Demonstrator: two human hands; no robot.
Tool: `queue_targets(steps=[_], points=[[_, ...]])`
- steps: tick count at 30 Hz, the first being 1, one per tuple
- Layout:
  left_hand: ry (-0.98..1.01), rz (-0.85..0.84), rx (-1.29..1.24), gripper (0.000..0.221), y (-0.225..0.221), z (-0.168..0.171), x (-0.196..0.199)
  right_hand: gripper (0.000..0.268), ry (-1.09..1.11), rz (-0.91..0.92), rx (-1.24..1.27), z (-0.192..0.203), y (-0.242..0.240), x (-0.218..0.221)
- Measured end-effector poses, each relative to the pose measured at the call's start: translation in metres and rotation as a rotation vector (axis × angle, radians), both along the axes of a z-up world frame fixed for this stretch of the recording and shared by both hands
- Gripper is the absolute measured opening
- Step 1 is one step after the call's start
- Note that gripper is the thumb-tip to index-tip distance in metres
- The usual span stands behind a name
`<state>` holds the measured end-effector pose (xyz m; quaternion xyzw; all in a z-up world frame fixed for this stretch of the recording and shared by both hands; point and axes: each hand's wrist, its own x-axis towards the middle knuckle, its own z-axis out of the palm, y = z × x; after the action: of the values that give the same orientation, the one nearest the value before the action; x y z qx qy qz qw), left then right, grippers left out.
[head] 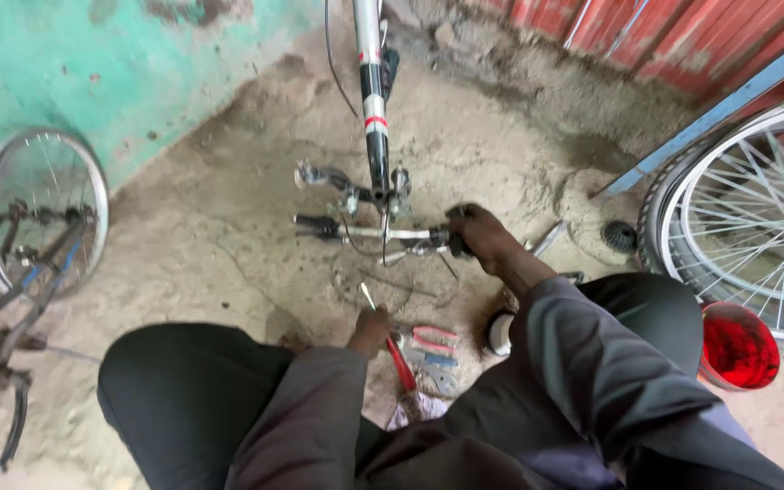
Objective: Repairing or assembling a bicycle frame and front fork using hand tools
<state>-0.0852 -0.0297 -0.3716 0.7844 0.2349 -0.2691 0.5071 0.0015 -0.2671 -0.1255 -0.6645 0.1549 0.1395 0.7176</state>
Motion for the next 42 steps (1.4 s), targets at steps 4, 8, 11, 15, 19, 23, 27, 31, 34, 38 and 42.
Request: queue_targets(steps=[4, 8, 11, 15, 19, 23, 27, 31, 34, 38, 42], points=[[0.040, -0.140, 0.084, 0.062, 0.007, 0.023, 0.025, 0.046, 0.015, -0.010, 0.081, 0.045, 0.023, -0.006], [-0.308, -0.066, -0.054, 0.044, -0.007, 0.212, 0.042, 0.043, 0.082, -0.011, 0.180, 0.059, 0.025, -0.014], [-0.208, -0.039, -0.454, 0.033, -0.004, 0.218, 0.072, 0.045, 0.075, 0.036, 0.201, 0.076, 0.032, -0.025], [-0.036, 0.031, -0.748, 0.023, 0.013, 0.156, 0.078, 0.073, 0.131, 0.107, 0.116, 0.104, 0.055, -0.050], [-0.149, -0.054, -0.584, 0.034, -0.014, 0.268, 0.036, 0.066, 0.124, 0.099, 0.191, 0.049, 0.046, -0.050], [-0.254, -0.047, -0.510, 0.027, -0.022, 0.253, 0.041, 0.068, 0.117, 0.160, 0.117, 0.059, 0.042, -0.051], [-0.292, 0.043, -0.486, 0.023, -0.023, 0.205, 0.059, 0.048, 0.090, 0.258, 0.094, 0.040, 0.039, -0.044], [-0.269, 0.098, -0.533, 0.023, -0.017, 0.217, 0.059, 0.043, 0.065, 0.283, 0.104, 0.051, 0.049, -0.047], [-0.273, 0.080, -0.535, 0.023, -0.016, 0.185, 0.068, 0.037, 0.087, 0.279, 0.118, 0.038, 0.048, -0.043], [-0.318, 0.075, -0.495, 0.024, -0.021, 0.154, 0.079, 0.035, 0.091, 0.226, 0.082, 0.030, 0.048, -0.040], [-0.427, 0.045, -0.410, 0.032, -0.012, 0.195, 0.067, 0.030, 0.114, 0.163, 0.047, 0.000, 0.044, -0.035]])
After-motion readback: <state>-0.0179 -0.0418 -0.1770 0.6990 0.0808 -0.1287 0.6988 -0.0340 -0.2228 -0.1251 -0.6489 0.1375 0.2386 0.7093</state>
